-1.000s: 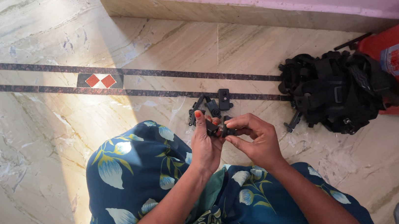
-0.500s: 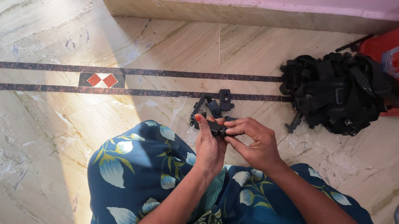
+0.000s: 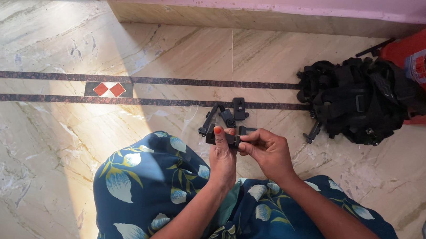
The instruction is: The person sits on the floor and assembles small black plastic camera parts by hand. They connect various brackets and mounts, occasionally picking up new pieces from the floor and fitting them together.
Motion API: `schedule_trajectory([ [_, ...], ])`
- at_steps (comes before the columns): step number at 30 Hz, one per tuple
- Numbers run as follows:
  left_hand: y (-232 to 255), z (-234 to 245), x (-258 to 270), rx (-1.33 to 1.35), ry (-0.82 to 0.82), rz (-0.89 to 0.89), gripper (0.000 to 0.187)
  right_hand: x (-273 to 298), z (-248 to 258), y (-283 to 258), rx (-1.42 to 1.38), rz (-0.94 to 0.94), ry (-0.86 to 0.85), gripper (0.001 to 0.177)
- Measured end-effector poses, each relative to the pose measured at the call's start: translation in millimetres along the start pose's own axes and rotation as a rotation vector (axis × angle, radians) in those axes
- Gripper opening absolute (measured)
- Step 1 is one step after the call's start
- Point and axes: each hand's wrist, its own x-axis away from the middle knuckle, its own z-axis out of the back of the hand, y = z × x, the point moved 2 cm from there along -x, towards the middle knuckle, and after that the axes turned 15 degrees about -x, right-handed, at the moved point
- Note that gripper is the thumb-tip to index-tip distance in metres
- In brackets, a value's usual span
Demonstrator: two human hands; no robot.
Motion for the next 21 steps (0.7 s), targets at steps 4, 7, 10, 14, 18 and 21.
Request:
schedule_trajectory([
  [4, 0.2, 2.7, -1.8, 0.008, 0.075, 0.005, 0.073, -2.8, -1.5, -2.0, -0.036, -0.026, -0.04, 0.022],
  [7, 5.5, 2.9, -2.6, 0.017, 0.065, -0.035, 0.073, -0.7, -5.0, -20.5, 0.195, 0.263, -0.14, 0.027],
  [10, 9.1, 2.4, -0.5, 0.02, 0.045, -0.044, 0.075, 1.9, -9.4, -31.5, 0.386, 0.41, -0.154, 0.029],
  [14, 12.6, 0.9, 2.2, 0.015, 0.044, -0.065, 0.077, 1.8, -12.3, -27.7, 0.393, 0.247, -0.07, 0.03],
  [18, 15.7, 1.1, 1.1, 0.053, 0.056, 0.011, 0.077, -1.5, -10.7, -23.7, 0.173, 0.16, -0.035, 0.032],
  [21, 14.7, 1.9, 0.0, 0.082, 0.077, 0.035, 0.075, -1.2, -6.4, -31.0, 0.454, 0.418, -0.152, 0.026],
])
